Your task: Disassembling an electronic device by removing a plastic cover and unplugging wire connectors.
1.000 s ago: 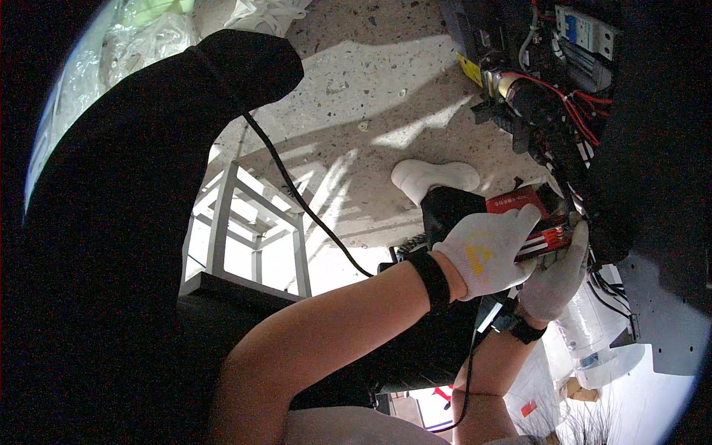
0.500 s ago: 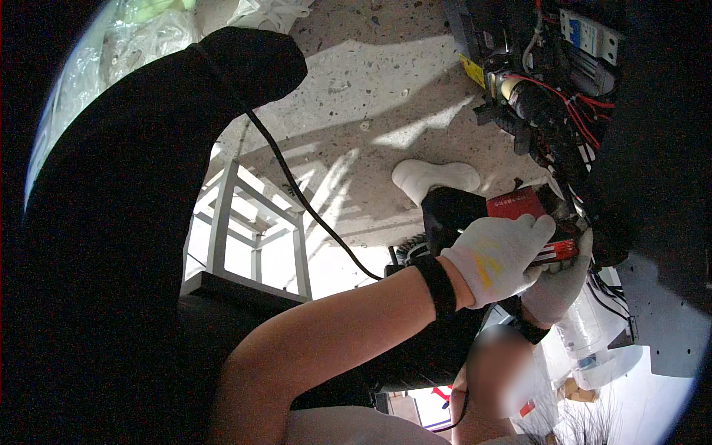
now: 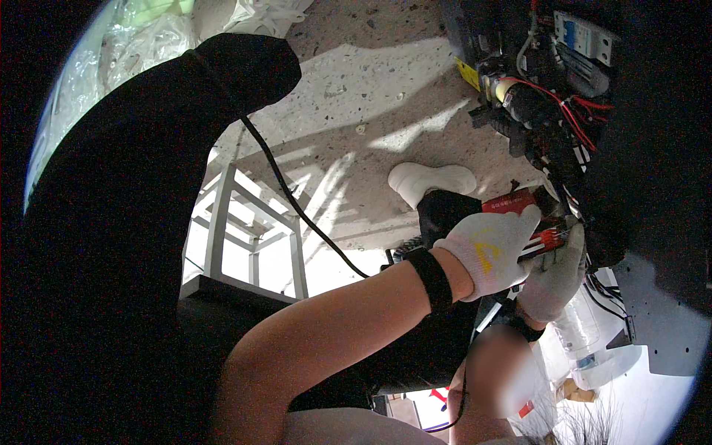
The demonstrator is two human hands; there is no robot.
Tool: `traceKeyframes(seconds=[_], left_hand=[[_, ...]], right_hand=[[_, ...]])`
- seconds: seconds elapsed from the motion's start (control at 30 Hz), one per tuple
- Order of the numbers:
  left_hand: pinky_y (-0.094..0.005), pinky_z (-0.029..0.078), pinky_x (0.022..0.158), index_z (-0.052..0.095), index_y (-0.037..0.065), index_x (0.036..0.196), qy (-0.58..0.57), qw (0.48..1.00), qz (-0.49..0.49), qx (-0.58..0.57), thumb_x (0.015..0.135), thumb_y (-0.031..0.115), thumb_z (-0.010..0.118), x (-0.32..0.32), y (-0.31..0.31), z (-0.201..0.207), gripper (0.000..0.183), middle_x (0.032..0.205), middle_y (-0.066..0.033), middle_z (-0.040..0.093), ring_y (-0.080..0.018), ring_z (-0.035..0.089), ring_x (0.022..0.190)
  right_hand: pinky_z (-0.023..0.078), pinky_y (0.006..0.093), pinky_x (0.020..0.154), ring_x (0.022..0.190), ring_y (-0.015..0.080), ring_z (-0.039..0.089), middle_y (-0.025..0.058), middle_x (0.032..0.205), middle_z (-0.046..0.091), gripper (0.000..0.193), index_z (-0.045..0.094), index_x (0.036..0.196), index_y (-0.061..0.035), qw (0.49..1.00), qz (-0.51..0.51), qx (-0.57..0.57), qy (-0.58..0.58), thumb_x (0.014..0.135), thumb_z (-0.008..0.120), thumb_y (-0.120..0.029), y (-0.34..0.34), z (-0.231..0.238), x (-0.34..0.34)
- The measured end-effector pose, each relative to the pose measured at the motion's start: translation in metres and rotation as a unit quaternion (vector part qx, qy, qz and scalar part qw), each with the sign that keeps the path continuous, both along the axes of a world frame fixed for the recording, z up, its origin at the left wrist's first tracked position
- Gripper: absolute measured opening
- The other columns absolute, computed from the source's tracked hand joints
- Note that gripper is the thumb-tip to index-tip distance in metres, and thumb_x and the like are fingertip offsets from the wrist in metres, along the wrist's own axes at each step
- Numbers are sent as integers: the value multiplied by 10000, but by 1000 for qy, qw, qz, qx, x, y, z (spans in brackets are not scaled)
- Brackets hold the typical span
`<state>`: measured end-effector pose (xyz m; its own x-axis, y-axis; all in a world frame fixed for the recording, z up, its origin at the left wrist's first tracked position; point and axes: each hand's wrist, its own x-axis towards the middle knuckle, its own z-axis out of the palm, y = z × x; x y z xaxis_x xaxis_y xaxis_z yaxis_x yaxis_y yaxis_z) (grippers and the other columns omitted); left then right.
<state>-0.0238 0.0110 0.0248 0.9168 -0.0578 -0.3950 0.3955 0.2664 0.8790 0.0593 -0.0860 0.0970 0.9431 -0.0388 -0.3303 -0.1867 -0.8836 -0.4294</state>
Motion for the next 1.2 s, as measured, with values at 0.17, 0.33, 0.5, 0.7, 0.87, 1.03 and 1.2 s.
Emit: traceKeyframes(seconds=[0.17, 0.33, 0.5, 0.7, 0.87, 1.03, 1.2], left_hand=[[-434, 500, 592, 497, 41, 1053, -15, 995, 83, -58, 781, 327, 610, -2, -13, -11, 411, 725, -177, 613, -363, 618, 668], [-328, 506, 576, 589, 70, 985, 62, 938, -79, -333, 800, 380, 614, 7, 20, -14, 362, 675, -88, 616, -206, 628, 628], [-256, 486, 486, 610, 78, 976, 4, 912, -31, -409, 850, 348, 586, 3, 4, -23, 299, 640, -34, 590, -129, 569, 504], [-288, 518, 473, 608, -12, 931, 117, 808, -35, -576, 861, 320, 578, 3, 15, -19, 341, 686, -106, 630, -188, 605, 496], [-284, 536, 503, 604, -3, 912, 134, 771, -94, -615, 875, 329, 544, 5, 22, -20, 340, 753, -115, 645, -180, 636, 572], [-306, 536, 587, 594, -8, 959, 122, 807, -119, -566, 886, 439, 474, 15, 26, -14, 468, 823, -123, 652, -205, 653, 676], [-341, 500, 539, 606, 7, 871, -20, 952, -171, -252, 838, 512, 508, 21, 29, -6, 515, 673, -105, 637, -236, 640, 594]], right_hand=[[492, 284, 786, 899, 194, 597, 125, 1072, 587, 330, 469, 1212, 36, 981, -87, 164, 58, 906, 487, -86, 5, -1, 2], [448, 243, 699, 825, 143, 563, 93, 978, 587, 303, 525, 1120, 20, 986, -44, 158, 25, 911, 514, -199, 0, -4, 2], [483, 322, 850, 1007, 219, 572, 152, 1154, 558, 451, 452, 1227, 23, 994, 86, 4, 70, 935, 473, -321, -22, 8, 5], [294, 178, 427, 549, 37, 434, -21, 765, 554, 520, 523, 1185, -48, 949, -149, 213, 176, 856, 556, -450, -21, 6, 0], [343, 214, 462, 617, 59, 499, -30, 823, 590, 649, 514, 1232, -78, 946, -24, 186, 265, 839, 497, -595, -26, 11, 0], [382, 226, 485, 613, 84, 519, 14, 801, 593, 630, 563, 1044, -20, 943, -54, 220, 244, 759, 616, -579, -29, 4, -1], [436, 274, 650, 765, 130, 547, 32, 861, 570, 399, 549, 1047, -30, 960, -71, 209, 171, 906, 470, -395, -11, 1, -11]])
